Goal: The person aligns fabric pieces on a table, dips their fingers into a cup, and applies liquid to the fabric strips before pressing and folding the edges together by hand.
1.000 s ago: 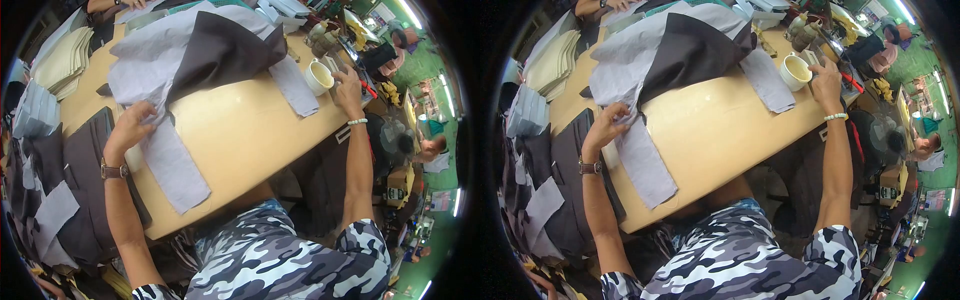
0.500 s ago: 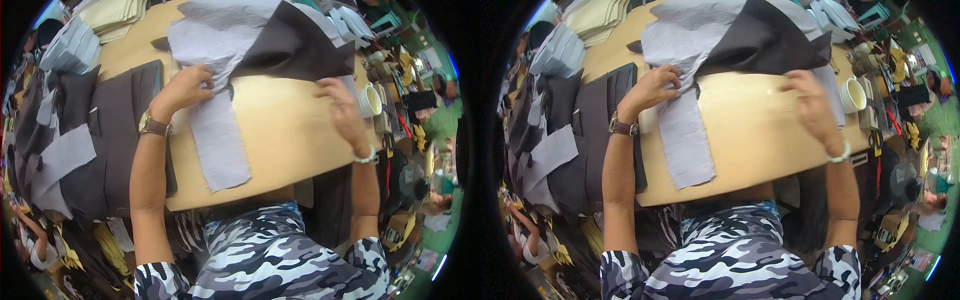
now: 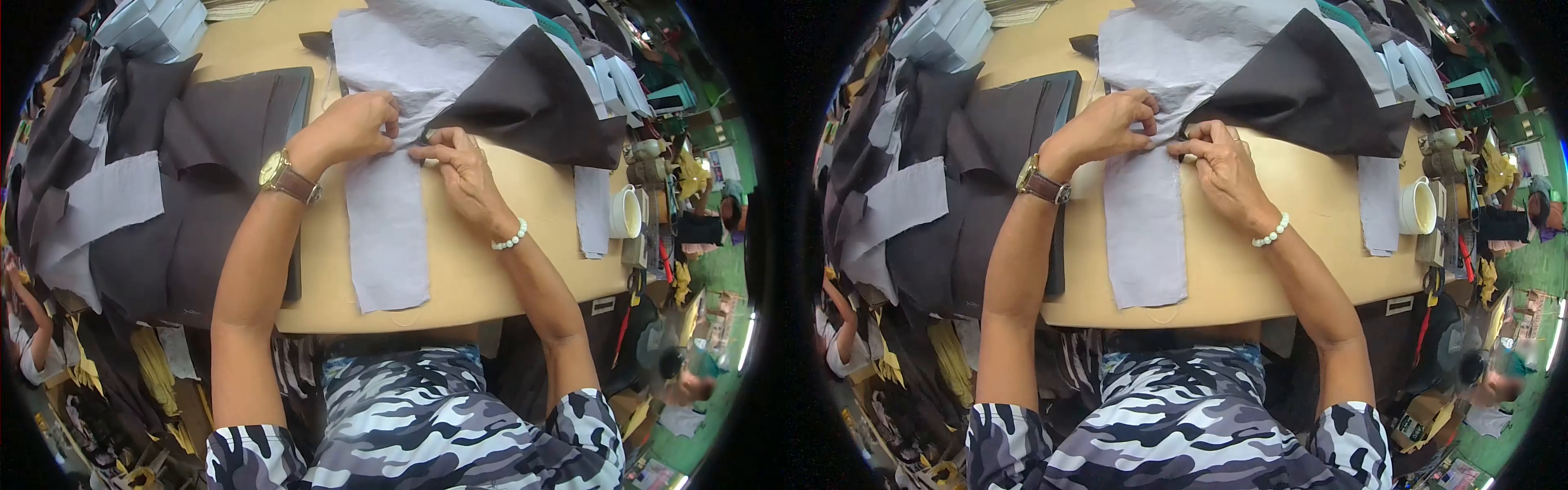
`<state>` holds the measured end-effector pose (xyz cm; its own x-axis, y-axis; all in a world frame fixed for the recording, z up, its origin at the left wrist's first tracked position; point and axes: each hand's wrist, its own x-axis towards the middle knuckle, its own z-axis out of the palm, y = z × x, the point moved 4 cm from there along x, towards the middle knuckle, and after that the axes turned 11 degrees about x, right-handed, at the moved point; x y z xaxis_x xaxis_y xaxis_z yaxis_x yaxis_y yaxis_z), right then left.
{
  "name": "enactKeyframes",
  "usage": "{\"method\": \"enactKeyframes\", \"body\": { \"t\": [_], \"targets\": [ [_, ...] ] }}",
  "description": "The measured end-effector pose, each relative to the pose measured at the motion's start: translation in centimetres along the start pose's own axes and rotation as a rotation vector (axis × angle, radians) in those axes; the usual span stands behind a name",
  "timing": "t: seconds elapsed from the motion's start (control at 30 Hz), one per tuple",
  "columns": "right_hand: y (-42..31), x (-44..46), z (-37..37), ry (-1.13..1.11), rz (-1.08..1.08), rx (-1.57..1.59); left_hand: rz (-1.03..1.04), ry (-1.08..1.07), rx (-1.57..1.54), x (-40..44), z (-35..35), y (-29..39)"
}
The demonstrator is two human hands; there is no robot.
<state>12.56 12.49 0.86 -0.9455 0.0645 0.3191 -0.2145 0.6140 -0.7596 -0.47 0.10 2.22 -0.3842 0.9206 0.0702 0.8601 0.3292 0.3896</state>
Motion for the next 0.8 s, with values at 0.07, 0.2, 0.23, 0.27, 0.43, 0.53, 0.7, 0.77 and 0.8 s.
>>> {"method": "enactKeyframes", "body": {
  "t": [0.07,0.2,0.23,0.27,0.43,0.53,0.7,0.77,0.8],
  "targets": [
    [0.0,-0.1,-0.1,-0.013,-0.018,-0.058,-0.011,-0.010,0.005,0.0,0.3,-0.1],
    [-1.4,-2.4,-0.2,-0.101,-0.026,-0.064,0.013,0.007,0.008,0.0,0.2,-0.1],
    [-2.6,-3.7,-0.7,-0.147,-0.034,-0.080,0.024,0.012,-0.017,-0.4,0.2,0.4],
    [-3.0,-4.4,-0.8,-0.181,-0.057,-0.076,0.021,0.003,-0.020,-0.4,0.4,0.3],
    [-3.1,-4.9,-1.2,-0.209,-0.059,-0.034,0.014,0.007,-0.018,-0.4,0.4,0.2],
    [-2.2,-2.7,-0.8,-0.099,-0.014,-0.080,0.001,-0.010,-0.047,-0.6,0.5,0.7],
    [-2.5,-1.8,-0.4,-0.098,-0.051,-0.191,0.003,0.012,-0.057,-1.0,0.7,1.0],
    [-3.2,-2.9,-0.2,-0.129,-0.093,-0.219,-0.002,0.008,-0.053,-1.1,0.8,0.9],
    [-4.0,-3.8,-0.3,-0.149,-0.122,-0.232,-0.003,0.000,-0.051,-1.0,0.8,0.9]
  ]
}}
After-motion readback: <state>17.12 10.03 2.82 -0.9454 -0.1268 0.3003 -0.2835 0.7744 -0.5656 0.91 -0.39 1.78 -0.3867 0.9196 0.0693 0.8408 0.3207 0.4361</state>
